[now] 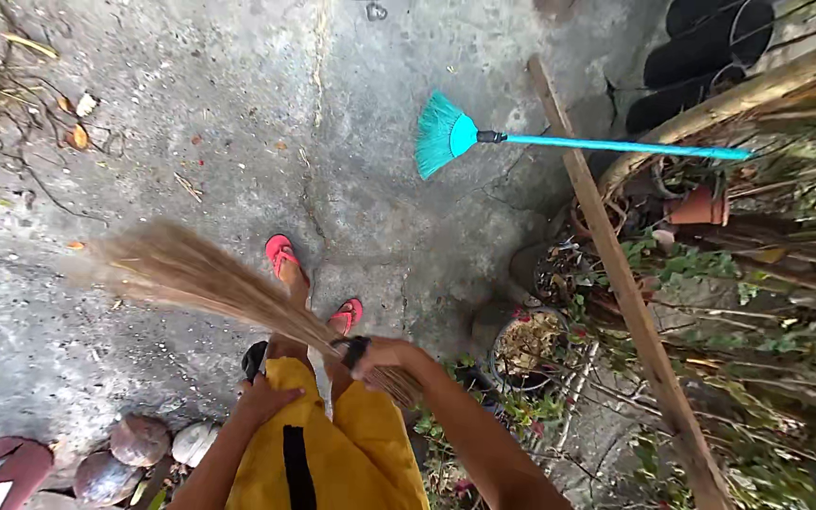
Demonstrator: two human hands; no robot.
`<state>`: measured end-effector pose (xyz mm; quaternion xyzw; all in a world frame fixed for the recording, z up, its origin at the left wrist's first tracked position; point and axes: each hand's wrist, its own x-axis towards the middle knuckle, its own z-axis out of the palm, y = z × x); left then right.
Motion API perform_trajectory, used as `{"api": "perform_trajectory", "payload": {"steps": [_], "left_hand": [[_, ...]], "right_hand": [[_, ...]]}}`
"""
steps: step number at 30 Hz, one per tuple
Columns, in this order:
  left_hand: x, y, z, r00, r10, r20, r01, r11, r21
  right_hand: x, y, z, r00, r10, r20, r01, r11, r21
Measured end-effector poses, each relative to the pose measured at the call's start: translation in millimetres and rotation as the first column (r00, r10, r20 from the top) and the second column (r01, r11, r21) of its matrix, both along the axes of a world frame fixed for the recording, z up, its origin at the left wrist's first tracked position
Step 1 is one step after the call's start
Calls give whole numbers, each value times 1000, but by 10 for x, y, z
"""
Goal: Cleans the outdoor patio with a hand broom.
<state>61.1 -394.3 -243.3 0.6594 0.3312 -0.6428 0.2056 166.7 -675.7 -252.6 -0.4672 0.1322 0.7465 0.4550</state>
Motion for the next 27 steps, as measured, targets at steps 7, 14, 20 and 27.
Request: {"api": "perform_trajectory", "payload": {"steps": [7, 14, 20, 27], "left_hand": [[650, 382, -170, 998, -56, -4, 55, 997, -60], [972, 614, -235, 997, -48, -67, 45, 998, -48], [1193, 786, -281, 995, 80, -64, -84, 994, -76], [1343, 898, -254, 981, 177, -81, -185, 976, -113]], "right_hand": [[259, -959, 454, 588, -769, 251, 762, 422, -492], [1172, 1182, -703, 979, -184, -92, 133, 909, -395], [1775, 1627, -250, 967, 235, -98, -237, 971, -7], [1158, 1382, 934, 862, -495, -111, 394, 792, -466]]}}
